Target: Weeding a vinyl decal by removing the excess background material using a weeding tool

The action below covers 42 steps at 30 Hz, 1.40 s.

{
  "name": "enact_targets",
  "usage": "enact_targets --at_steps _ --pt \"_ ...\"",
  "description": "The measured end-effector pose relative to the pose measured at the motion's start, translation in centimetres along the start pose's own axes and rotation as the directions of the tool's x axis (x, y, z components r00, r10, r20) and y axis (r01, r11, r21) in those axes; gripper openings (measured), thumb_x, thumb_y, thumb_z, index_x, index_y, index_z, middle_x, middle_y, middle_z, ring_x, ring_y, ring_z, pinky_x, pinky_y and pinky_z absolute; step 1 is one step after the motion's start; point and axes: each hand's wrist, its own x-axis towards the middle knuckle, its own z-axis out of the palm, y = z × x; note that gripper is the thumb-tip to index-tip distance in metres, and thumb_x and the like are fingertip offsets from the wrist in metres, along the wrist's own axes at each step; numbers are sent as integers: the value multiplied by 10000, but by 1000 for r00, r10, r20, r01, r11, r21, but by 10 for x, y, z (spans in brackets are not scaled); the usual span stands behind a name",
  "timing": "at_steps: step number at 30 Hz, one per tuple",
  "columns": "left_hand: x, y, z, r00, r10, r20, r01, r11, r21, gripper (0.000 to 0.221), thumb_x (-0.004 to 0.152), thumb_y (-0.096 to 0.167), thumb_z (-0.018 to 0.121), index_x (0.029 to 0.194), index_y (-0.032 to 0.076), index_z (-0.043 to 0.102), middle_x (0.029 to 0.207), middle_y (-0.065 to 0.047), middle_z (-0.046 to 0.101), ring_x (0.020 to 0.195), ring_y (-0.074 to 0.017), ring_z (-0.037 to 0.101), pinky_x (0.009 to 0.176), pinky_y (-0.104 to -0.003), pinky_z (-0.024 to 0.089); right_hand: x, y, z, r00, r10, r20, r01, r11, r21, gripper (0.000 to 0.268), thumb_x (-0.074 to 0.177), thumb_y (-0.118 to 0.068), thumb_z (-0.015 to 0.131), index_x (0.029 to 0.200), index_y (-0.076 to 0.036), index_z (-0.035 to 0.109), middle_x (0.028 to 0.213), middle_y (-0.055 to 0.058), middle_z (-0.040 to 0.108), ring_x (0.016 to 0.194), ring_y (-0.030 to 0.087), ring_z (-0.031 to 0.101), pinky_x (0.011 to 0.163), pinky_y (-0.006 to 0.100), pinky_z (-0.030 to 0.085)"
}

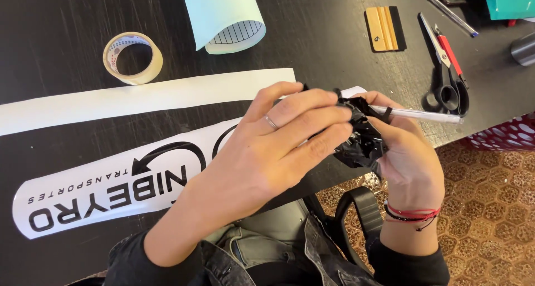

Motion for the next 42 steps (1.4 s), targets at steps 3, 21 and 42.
enact_targets --at_steps 3,21,42 --pt "9 -4 2 989 114 -92 -108 992 64 127 1067 -186 555 1037 -79 616 1068 -103 615 1038 -232 647 932 -376 559 -5 -5 17 977 39 209 -29 998 -51 233 979 -28 608 1208 17 614 871 86 663 675 102 655 572 219 528" --pt "-33 -26 17 987 -158 -22 160 979 126 85 1003 174 817 967 252 813 886 18 701 846 -244 588 756 -374 424 -25 -19 22 763 -591 -262 412 757 -507 242 957 59 642 1168 -58 616 1104 102 703 960 143 712 841 209 652" --pt "-43 6 53 600 -742 299 224 -203 -953 479 978 445 730 1248 49 727 1335 -99 706 1240 -194 648 1041 -384 566 -22 2 33 221 -973 72 603 78 -794 343 1119 -251 692 1233 -5 482 1178 160 515 1038 273 494 976 397 405"
